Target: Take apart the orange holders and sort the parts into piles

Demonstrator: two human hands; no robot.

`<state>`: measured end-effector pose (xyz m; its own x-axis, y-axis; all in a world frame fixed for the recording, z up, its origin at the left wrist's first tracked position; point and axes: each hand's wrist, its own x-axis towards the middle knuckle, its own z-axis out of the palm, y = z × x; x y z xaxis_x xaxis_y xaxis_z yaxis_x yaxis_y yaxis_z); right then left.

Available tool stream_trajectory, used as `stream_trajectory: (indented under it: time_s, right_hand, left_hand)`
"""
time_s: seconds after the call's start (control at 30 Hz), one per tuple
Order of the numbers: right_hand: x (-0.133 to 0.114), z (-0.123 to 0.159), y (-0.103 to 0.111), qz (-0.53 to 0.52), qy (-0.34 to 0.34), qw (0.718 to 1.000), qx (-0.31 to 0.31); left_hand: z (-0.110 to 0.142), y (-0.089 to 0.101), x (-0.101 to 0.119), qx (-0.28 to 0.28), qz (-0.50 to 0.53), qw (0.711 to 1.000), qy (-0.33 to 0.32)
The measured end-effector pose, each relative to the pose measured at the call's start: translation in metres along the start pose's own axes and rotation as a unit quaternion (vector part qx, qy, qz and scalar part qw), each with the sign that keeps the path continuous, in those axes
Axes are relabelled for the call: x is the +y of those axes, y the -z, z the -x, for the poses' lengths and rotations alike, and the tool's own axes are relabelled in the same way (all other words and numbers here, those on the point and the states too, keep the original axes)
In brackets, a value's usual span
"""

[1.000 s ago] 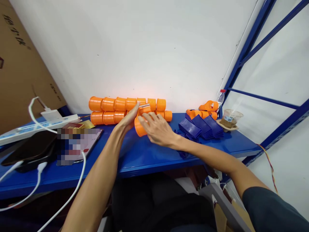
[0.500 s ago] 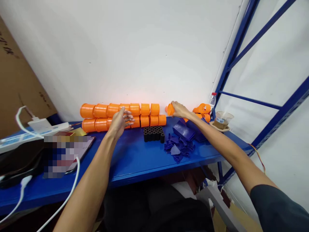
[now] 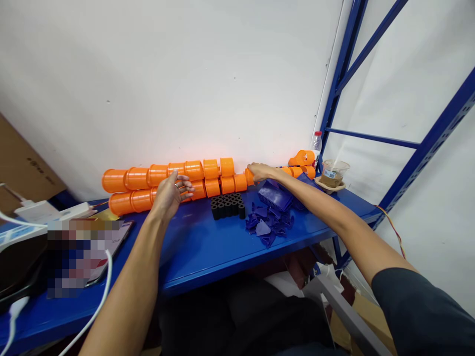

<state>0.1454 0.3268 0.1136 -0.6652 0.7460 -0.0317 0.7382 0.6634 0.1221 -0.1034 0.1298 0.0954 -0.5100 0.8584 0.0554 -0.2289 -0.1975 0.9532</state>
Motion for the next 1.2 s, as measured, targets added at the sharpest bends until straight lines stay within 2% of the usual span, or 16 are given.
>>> stream_trajectory:
  time_s: [0.13,0.37,0.47,0.53,0.63,0.77,0.87,0.97,1.07,1.2]
  right_hand:
    - [-0.002,-0.005,0.003,0.009,0.005,0.999,-0.043]
    - [-0.008,-0.006,-0.001,0.002,0.008,0.999,-0.054]
    - [0.000,0.001,0.014,-0.029,0.021,0.998,-0.059]
    - [0.015,0.006,0.032,-0.053,0.017,0.998,-0.009]
    - [0.051,0.014,0.064,-0.039,-0.065,0.994,0.084]
    - [0.103,0.031,0.089,-0.002,-0.256,0.961,0.103]
    - [0.132,0.045,0.087,-0.014,-0.348,0.933,0.093]
    - [0.149,0.054,0.075,-0.071,-0.405,0.909,0.072]
    - [0.156,0.058,0.063,-0.130,-0.430,0.889,0.090]
    - [0.160,0.060,0.060,-0.151,-0.425,0.885,0.114]
  left_hand:
    - [0.001,-0.001,0.001,0.000,-0.001,1.000,0.003]
    - [0.003,-0.002,0.002,-0.003,-0.003,1.000,0.003]
    - [0.005,-0.003,0.003,0.001,-0.006,1.000,0.008]
    - [0.005,-0.003,0.004,0.003,-0.009,1.000,0.013]
    - [0.007,-0.004,0.006,0.001,-0.010,1.000,0.014]
    - [0.010,-0.006,0.008,0.007,-0.013,1.000,0.010]
    - [0.010,-0.006,0.009,0.007,-0.015,1.000,0.013]
    - [0.010,-0.006,0.009,0.005,-0.017,1.000,0.012]
    - [0.010,-0.006,0.009,0.010,-0.015,1.000,0.017]
    - [0.011,-0.006,0.009,0.007,-0.009,1.000,0.017]
